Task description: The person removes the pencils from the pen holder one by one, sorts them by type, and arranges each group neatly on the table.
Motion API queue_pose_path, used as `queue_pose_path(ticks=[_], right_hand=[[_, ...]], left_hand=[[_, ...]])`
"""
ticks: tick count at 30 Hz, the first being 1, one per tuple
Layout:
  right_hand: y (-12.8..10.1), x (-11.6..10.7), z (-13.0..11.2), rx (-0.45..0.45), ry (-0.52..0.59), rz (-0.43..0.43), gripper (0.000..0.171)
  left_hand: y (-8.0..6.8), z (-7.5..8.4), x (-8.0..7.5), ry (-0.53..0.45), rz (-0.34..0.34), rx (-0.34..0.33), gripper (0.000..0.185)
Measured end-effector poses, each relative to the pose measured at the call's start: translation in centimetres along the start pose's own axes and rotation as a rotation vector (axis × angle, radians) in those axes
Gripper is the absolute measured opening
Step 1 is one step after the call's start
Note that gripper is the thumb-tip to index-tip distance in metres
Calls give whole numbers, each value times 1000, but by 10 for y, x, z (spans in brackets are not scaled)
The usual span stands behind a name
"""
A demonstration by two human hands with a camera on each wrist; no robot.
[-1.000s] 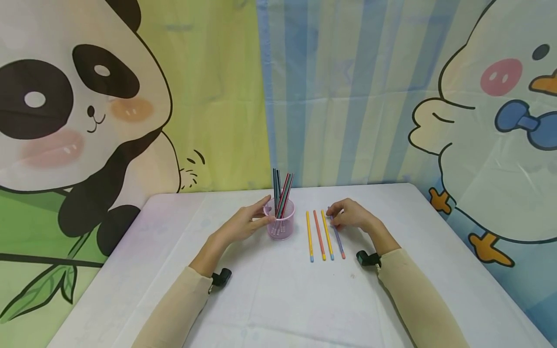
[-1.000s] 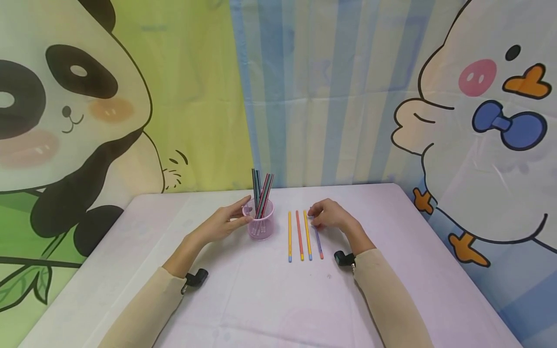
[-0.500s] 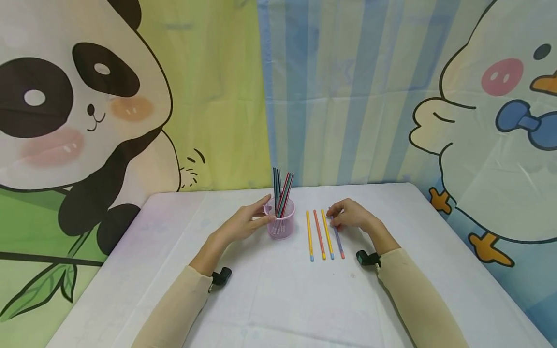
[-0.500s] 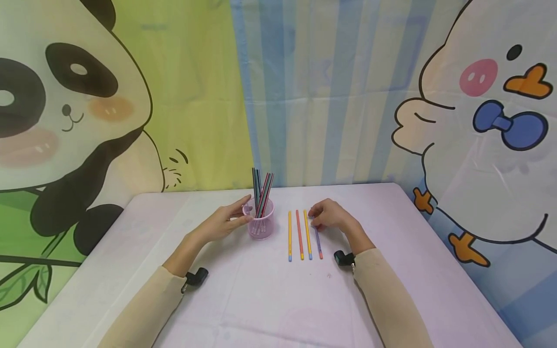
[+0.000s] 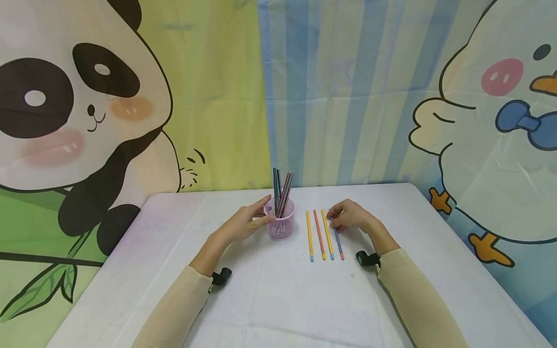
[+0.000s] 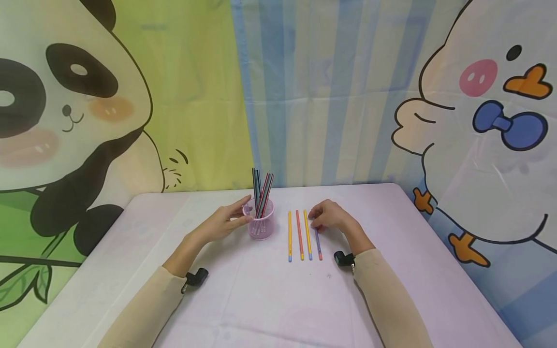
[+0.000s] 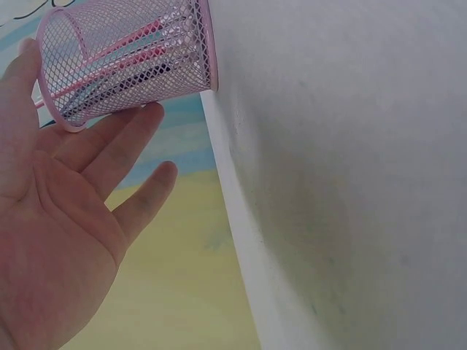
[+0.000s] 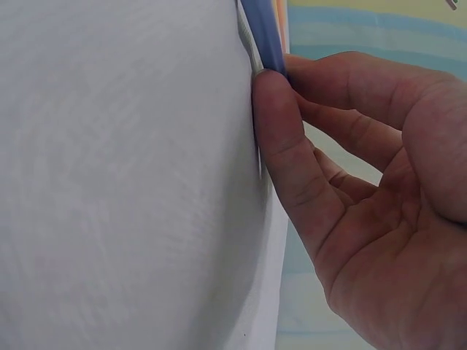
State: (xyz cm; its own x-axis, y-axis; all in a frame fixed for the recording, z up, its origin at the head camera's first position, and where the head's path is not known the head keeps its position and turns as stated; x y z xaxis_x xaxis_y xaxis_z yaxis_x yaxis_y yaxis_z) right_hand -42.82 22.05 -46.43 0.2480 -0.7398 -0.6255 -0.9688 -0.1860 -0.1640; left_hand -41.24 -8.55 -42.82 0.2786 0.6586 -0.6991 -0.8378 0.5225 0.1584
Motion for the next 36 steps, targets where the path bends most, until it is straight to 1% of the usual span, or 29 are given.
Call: queue_pose_path(ticks=[7, 14, 19, 24, 29, 36], right_hand=[[-1, 2, 0, -2, -1, -2, 24], [-2, 2, 0, 20, -8, 10, 23], [-3, 1, -2, 4, -7, 10, 23], [-3, -7, -5, -10, -18, 57, 24], [-3, -15, -11, -45, -21, 110, 28], [-6, -17, -31, -119, 0, 130, 40]], left_hand=[[-2, 2, 0, -4, 5, -1, 81], [-4, 4, -1, -6, 6, -1, 81], [-3, 4, -1, -9, 6, 3, 82], [-2, 4, 0, -9, 4, 4, 82], [-2, 4, 0, -6, 5, 8, 82], [-2, 5, 0, -8, 5, 20, 79]])
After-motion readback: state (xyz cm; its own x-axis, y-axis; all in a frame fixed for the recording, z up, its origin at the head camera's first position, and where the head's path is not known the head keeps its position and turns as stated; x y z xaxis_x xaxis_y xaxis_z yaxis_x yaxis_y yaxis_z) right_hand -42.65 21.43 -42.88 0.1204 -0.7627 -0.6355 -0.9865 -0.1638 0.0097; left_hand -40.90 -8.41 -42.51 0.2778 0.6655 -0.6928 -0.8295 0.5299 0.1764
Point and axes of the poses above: each hand's wrist, its own y-axis towards the middle knuckle, its own x-axis out of the palm, z = x × y, the point moved 9 cm from there along y, towards the middle knuckle, and after that the axes turned 4 degrees about z, right-handed, at the moved point
